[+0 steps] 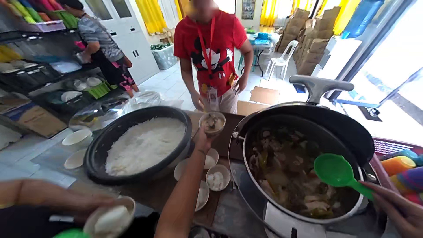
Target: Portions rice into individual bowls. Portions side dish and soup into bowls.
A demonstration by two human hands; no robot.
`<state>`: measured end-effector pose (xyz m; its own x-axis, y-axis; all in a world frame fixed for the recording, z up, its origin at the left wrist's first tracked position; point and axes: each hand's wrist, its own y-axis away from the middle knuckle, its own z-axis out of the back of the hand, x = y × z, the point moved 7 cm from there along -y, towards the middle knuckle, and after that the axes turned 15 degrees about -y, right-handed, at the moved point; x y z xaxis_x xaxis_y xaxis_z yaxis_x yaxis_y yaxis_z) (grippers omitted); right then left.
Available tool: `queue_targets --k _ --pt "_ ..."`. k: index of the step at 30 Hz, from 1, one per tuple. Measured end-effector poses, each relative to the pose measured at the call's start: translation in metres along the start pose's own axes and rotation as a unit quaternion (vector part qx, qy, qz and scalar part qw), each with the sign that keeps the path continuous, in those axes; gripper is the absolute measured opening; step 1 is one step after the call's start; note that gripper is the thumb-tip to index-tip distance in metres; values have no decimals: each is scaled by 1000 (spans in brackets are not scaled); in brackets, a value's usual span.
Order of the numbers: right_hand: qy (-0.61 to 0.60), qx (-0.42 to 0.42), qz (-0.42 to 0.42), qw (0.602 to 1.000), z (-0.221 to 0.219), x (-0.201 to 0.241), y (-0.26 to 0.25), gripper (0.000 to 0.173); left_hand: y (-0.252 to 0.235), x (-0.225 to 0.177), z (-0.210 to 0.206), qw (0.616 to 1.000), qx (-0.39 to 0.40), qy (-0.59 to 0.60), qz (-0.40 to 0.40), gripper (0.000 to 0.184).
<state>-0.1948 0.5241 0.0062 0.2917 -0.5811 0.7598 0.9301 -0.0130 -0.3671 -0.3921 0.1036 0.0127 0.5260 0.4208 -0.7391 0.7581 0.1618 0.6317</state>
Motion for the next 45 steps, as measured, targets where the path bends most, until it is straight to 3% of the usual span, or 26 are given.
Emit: queue_targets --k 1,2,4,9,12,15,16,18,20,21,23,24,27,31,35,38,40,45 --pt "10 -1 -12 1000 1 -1 5 34 -77 13 6 993 -11 -47 -112 44" --pt "19 -4 -24 1000 3 -2 9 34 -138 24 8 983 -17 -62 -174 43" --pt "37 -12 -42 998 6 -1 20 34 -209 43 4 981 -19 -79 -178 38" --pt "70 -33 -62 995 9 6 38 34 -264 87 -12 983 -47 -150 -90 47" --pt "132 -68 -42 988 13 6 46 36 -280 107 -21 947 -49 -307 -77 46" --pt "201 -70 -15 977 16 4 45 38 -414 154 0 876 -80 -452 -147 48" --pt "219 -61 -12 974 17 4 43 39 -450 169 6 876 -88 -448 -157 49" --pt "251 -45 -14 967 17 3 33 40 -474 179 9 895 -63 -412 -161 46" --pt "290 -32 -26 956 18 -1 18 37 -456 177 6 880 2 -411 -238 43" --pt "312 -22 -36 949 19 -6 9 35 -424 166 0 889 25 -389 -243 40" --pt "363 7 -45 931 15 -18 -9 33 -316 122 -18 930 65 -354 -75 34" --pt "380 30 -58 923 12 -23 -19 34 -273 103 -20 947 35 -315 -60 34" --pt "422 114 -123 891 -10 -37 -54 38 -211 69 2 964 -9 -227 -136 58" --pt "434 199 -199 856 -46 -60 -98 27 -134 44 39 949 -56 -163 -264 55" --pt "392 256 -248 848 -59 -93 -108 28 -51 62 59 924 -63 -158 -343 48" --pt "332 248 -211 885 -39 -89 -101 31 -14 97 79 902 -33 -232 -363 52" --pt "262 247 -191 913 -28 -91 -91 33 -2 126 100 901 -14 -269 -341 52" --pt "19 236 -291 927 -50 -77 -84 31 20 185 157 933 -39 -256 -249 46"
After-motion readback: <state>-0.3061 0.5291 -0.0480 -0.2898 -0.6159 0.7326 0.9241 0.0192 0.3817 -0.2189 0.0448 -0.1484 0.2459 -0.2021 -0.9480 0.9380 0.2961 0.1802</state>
